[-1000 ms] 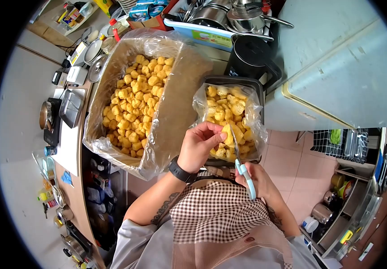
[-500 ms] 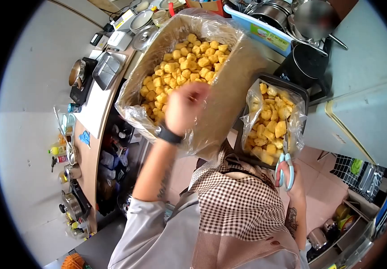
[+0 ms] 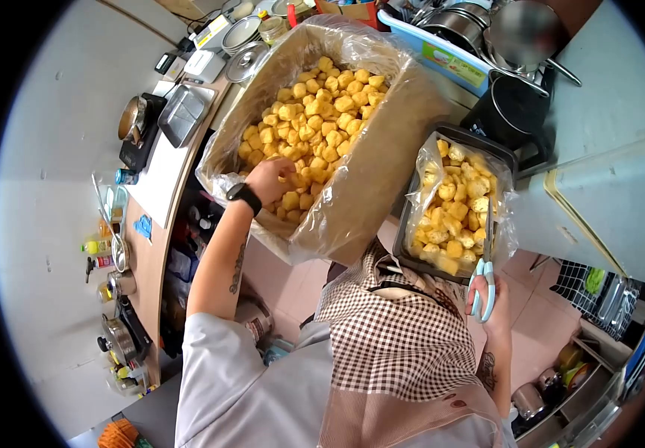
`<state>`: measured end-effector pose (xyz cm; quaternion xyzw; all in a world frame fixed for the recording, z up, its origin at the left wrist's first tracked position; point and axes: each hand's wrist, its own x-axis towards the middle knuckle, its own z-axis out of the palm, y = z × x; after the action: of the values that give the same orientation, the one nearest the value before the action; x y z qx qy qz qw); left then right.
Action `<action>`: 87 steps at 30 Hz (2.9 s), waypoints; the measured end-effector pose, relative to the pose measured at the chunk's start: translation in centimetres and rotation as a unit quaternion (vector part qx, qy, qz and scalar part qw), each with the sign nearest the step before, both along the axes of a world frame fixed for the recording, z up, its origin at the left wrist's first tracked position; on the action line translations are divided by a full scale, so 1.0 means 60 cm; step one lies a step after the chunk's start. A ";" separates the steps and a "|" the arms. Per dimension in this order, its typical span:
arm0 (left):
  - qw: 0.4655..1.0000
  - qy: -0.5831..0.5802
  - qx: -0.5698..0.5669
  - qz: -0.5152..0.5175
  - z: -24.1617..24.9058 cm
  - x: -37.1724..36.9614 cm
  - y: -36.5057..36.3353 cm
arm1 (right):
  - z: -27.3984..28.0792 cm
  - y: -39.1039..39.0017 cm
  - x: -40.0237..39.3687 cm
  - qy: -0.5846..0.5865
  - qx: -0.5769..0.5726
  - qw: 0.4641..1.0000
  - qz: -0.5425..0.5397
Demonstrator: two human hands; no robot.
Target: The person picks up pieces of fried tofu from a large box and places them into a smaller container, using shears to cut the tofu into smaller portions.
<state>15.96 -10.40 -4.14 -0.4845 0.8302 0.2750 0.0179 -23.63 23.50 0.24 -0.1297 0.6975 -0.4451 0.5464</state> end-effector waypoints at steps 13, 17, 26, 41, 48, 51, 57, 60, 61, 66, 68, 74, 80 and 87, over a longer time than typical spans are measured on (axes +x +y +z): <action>0.800 0.512 0.290 0.114 0.154 -0.293 0.220 | 0.038 0.003 0.003 0.133 -0.048 0.937 0.320; 0.856 0.453 0.215 0.124 0.138 -0.332 0.247 | 0.042 0.000 0.004 0.112 -0.018 0.936 0.334; 0.899 0.393 0.183 0.060 0.128 -0.361 0.272 | 0.039 -0.007 0.006 0.120 0.002 0.934 0.338; 0.930 0.358 0.079 -0.019 0.122 -0.388 0.254 | 0.014 -0.017 0.013 0.034 -0.044 0.981 0.187; 0.941 0.308 -0.132 0.037 0.180 -0.283 0.192 | 0.019 -0.027 -0.009 0.025 0.060 0.988 0.143; 0.949 0.250 -0.174 0.082 0.152 -0.193 0.127 | 0.003 -0.008 -0.018 0.060 0.068 0.979 0.181; 0.985 0.032 -0.156 0.071 0.094 -0.032 0.058 | 0.019 -0.016 -0.047 0.049 0.163 0.953 0.251; 0.990 -0.099 -0.088 0.046 0.033 0.014 0.017 | 0.019 -0.088 -0.041 0.128 0.174 0.943 0.252; 0.985 -0.144 -0.080 0.042 0.037 0.007 0.017 | 0.026 -0.105 -0.035 0.156 0.170 0.940 0.250; 0.971 -0.222 -0.042 0.079 0.000 0.021 -0.041 | 0.087 -0.113 -0.025 0.303 0.161 0.882 0.323; 0.973 -0.215 -0.043 0.075 -0.006 0.018 -0.054 | 0.110 -0.086 -0.031 0.335 0.169 0.866 0.331; 0.967 -0.247 -0.061 -0.003 -0.083 0.041 -0.094 | 0.132 -0.024 -0.079 0.439 0.244 0.819 0.278; 0.978 0.044 -0.187 0.076 0.042 -0.040 -0.018 | 0.127 -0.034 -0.062 0.363 0.257 0.832 0.331; 0.926 0.366 0.093 -0.008 0.165 -0.221 0.160 | 0.089 -0.079 -0.027 0.404 0.225 0.814 0.351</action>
<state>2.70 -0.79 5.78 -0.3395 0.7538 0.5091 -0.2395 -25.26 18.75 5.57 -0.4074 0.8435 0.0382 0.3479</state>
